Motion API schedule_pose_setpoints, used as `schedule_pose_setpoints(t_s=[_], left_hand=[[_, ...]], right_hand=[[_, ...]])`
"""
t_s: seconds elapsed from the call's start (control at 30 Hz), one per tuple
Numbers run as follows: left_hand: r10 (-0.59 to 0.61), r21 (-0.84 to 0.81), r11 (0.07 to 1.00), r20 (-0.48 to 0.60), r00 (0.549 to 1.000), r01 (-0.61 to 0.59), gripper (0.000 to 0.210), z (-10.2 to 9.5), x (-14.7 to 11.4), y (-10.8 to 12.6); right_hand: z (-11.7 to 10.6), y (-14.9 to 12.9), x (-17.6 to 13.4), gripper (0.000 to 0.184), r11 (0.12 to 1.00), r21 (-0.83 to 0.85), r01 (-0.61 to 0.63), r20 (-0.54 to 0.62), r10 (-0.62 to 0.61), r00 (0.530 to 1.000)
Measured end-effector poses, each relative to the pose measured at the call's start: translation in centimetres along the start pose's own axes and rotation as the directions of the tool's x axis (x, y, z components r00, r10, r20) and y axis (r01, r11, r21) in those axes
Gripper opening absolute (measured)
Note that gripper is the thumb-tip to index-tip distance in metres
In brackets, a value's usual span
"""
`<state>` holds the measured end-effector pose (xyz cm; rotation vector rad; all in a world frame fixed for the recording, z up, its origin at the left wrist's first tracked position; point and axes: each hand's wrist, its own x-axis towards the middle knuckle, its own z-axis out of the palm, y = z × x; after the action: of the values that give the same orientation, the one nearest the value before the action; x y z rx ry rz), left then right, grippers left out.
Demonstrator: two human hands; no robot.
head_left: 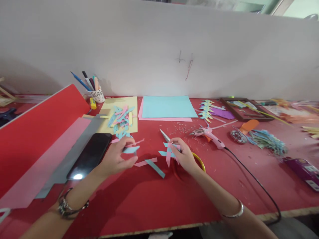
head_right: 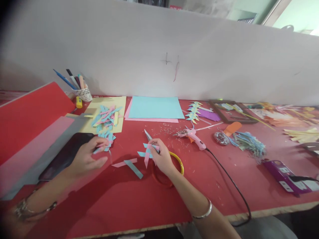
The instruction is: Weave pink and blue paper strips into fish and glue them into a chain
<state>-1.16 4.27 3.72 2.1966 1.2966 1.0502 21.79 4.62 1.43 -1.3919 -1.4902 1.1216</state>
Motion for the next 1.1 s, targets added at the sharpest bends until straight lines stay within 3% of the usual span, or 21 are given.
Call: schedule_pose_setpoints(t_s=[0.1, 0.27, 0.37, 0.43, 0.53, 0.6, 0.7, 0.8, 0.93, 1.0, 1.1], left_hand=[[-0.14, -0.113, 0.985, -0.059, 0.988, 0.133, 0.009, 0.3, 0.6, 0.6], [-0.204, -0.113, 0.972, 0.028, 0.979, 0.205, 0.022, 1.0, 1.1, 1.6], [-0.216, -0.007, 0.976, 0.103, 0.971, 0.218, 0.028, 1.4, 1.2, 2.0], [-0.229, 0.149, 0.968, 0.203, 0.952, 0.201, 0.025, 1.8, 1.0, 1.9], [-0.247, 0.394, 0.915, 0.386, 0.889, 0.083, 0.045, 2.8, 0.6, 1.3], [-0.223, 0.468, 0.883, 0.475, 0.852, -0.03, 0.052, 3.5, 0.2, 0.7], [-0.134, 0.486, 0.855, 0.543, 0.829, -0.18, 0.029, 4.4, -0.1, 0.0], [0.038, 0.463, 0.808, 0.576, 0.816, -0.364, 0.011, 4.8, -0.1, -0.5], [0.202, 0.471, 0.694, 0.599, 0.775, -0.545, 0.013, 5.0, -0.1, -1.1], [0.231, 0.483, 0.662, 0.596, 0.769, -0.573, 0.015, 4.9, -0.1, -1.4], [0.213, 0.503, 0.687, 0.55, 0.807, -0.524, 0.02, 4.1, -0.1, -1.7]], right_hand=[[0.1, 0.4, 0.0, 0.016, 1.0, 0.006, 0.027, -0.011, -0.027, 1.0], [0.0, 0.8, 0.2, 0.024, 0.995, -0.041, 0.094, 0.039, -0.092, 0.995], [0.0, 1.0, 0.3, 0.024, 0.997, -0.044, 0.056, 0.051, -0.054, 0.997], [0.1, 1.0, 0.4, 0.022, 0.997, -0.036, 0.073, 0.046, -0.072, 0.996], [0.1, 0.9, 0.4, 0.019, 0.993, -0.033, 0.111, 0.024, -0.111, 0.994], [0.2, 0.9, 0.3, 0.018, 0.994, -0.038, 0.107, 0.02, -0.106, 0.994], [0.2, 0.8, 0.3, 0.017, 0.993, -0.05, 0.107, 0.008, -0.107, 0.994], [0.1, 0.9, 0.3, 0.017, 0.992, -0.06, 0.108, 0.008, -0.107, 0.994], [0.0, 0.9, 0.3, 0.017, 0.993, -0.07, 0.098, 0.011, -0.097, 0.995], [-0.1, 0.8, 0.3, 0.017, 0.993, -0.061, 0.097, -0.004, -0.098, 0.995], [-0.2, 0.7, 0.3, 0.018, 0.997, -0.031, 0.071, -0.02, -0.071, 0.997]])
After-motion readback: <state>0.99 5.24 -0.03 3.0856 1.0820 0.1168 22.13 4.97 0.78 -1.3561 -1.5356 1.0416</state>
